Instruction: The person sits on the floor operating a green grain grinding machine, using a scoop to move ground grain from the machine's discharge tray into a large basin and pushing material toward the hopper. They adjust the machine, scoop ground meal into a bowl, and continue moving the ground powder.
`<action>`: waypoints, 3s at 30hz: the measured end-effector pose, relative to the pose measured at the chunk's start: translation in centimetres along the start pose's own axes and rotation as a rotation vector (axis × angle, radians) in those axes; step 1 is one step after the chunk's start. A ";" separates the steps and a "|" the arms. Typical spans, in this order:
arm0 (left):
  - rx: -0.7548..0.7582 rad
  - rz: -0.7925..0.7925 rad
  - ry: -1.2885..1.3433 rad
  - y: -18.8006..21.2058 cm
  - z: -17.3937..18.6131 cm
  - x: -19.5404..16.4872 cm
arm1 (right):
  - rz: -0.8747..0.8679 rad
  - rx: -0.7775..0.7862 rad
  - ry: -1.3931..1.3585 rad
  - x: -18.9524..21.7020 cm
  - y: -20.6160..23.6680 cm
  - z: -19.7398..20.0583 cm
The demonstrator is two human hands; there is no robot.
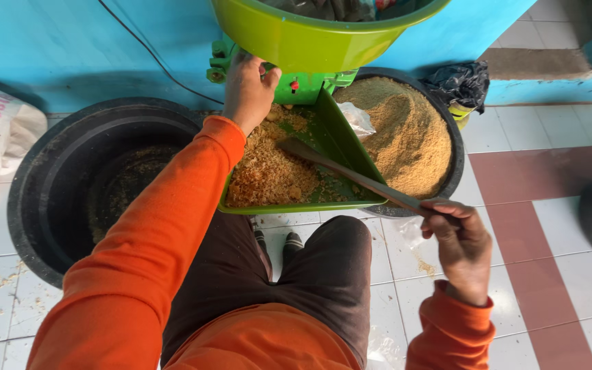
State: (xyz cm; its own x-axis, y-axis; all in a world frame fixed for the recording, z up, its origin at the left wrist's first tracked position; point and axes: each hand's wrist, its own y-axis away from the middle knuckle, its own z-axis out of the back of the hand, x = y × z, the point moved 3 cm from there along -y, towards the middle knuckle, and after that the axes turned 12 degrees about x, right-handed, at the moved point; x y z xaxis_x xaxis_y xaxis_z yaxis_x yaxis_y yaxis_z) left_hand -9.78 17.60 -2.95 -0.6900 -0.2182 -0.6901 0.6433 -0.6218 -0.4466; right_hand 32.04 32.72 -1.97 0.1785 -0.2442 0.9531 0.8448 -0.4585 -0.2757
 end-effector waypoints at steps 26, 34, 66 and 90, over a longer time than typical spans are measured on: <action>0.083 0.239 0.543 -0.9 0.4 1.3 | 0.147 0.760 1.215 0.0 -24.6 -15.0; 0.102 0.238 0.564 -1.3 1.5 1.9 | -0.570 0.395 0.077 -8.0 -29.0 -19.3; -0.008 0.162 0.803 -1.1 2.1 3.2 | 0.036 -0.127 0.572 -6.4 -27.8 -17.4; -0.041 0.189 0.801 -1.0 2.2 2.3 | 0.003 0.051 1.364 -6.1 -26.6 -24.3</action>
State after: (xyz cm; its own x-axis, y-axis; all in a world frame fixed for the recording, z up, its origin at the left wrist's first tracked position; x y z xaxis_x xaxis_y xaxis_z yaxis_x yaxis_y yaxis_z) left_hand -12.75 16.09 -2.88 -0.1333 0.2955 -0.9460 0.7470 -0.5974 -0.2918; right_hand -3.81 25.67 -3.46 -0.4298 -0.9006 0.0654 0.8681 -0.4320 -0.2446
